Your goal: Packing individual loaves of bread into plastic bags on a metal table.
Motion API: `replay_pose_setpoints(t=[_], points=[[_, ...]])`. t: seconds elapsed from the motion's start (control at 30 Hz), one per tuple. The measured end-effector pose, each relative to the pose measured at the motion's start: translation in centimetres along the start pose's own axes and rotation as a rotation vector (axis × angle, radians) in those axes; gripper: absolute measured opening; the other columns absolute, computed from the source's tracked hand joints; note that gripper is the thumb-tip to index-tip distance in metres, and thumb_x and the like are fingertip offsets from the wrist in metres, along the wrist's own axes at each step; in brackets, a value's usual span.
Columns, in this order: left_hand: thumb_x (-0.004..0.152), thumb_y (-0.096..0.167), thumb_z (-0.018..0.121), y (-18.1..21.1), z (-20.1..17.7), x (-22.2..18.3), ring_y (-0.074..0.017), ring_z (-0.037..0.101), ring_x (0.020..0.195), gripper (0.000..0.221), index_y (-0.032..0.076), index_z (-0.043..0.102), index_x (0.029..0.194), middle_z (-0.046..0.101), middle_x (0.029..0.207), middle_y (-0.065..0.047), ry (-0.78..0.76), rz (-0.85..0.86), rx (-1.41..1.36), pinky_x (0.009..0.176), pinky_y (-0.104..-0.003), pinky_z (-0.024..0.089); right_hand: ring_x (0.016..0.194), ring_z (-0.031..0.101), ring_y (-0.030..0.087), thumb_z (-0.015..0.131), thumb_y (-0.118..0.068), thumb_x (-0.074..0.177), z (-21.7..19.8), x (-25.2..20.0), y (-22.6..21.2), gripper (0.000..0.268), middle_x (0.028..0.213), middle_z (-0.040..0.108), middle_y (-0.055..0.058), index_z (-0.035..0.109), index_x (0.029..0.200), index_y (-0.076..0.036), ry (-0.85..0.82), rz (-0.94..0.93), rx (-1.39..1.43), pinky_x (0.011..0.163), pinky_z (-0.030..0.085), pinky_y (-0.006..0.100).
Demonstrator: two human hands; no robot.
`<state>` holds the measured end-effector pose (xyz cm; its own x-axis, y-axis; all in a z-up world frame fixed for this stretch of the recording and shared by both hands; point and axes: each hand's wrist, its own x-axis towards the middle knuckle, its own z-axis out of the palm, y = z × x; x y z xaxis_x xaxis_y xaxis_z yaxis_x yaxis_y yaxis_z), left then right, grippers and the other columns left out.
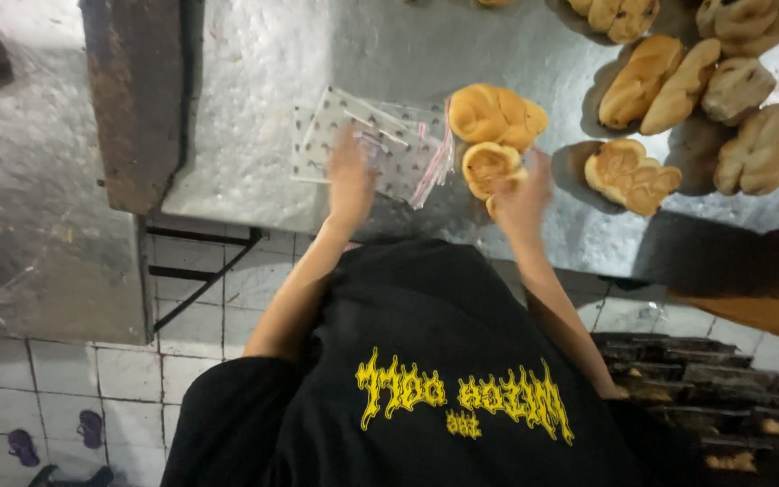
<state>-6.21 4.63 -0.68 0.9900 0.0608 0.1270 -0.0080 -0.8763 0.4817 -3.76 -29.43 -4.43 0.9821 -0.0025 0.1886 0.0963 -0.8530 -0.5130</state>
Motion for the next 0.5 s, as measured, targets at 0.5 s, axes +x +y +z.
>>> replay_pose_setpoints(t=[0.5], points=[[0.096,0.028,0.072,-0.9,7.7,1.0,-0.0176,0.062,0.108,0.010,0.020,0.068,0.100,0.066,0.101,0.004,-0.258,-0.009,-0.221,0.094,-0.038,0.048,0.126,0.048,0.040,0.073,-0.046,0.091,-0.7,0.0,-9.5,0.080,0.149,0.036,0.015,0.035,0.160,-0.031,-0.345,-0.047,-0.217,0.094,0.043,0.057]])
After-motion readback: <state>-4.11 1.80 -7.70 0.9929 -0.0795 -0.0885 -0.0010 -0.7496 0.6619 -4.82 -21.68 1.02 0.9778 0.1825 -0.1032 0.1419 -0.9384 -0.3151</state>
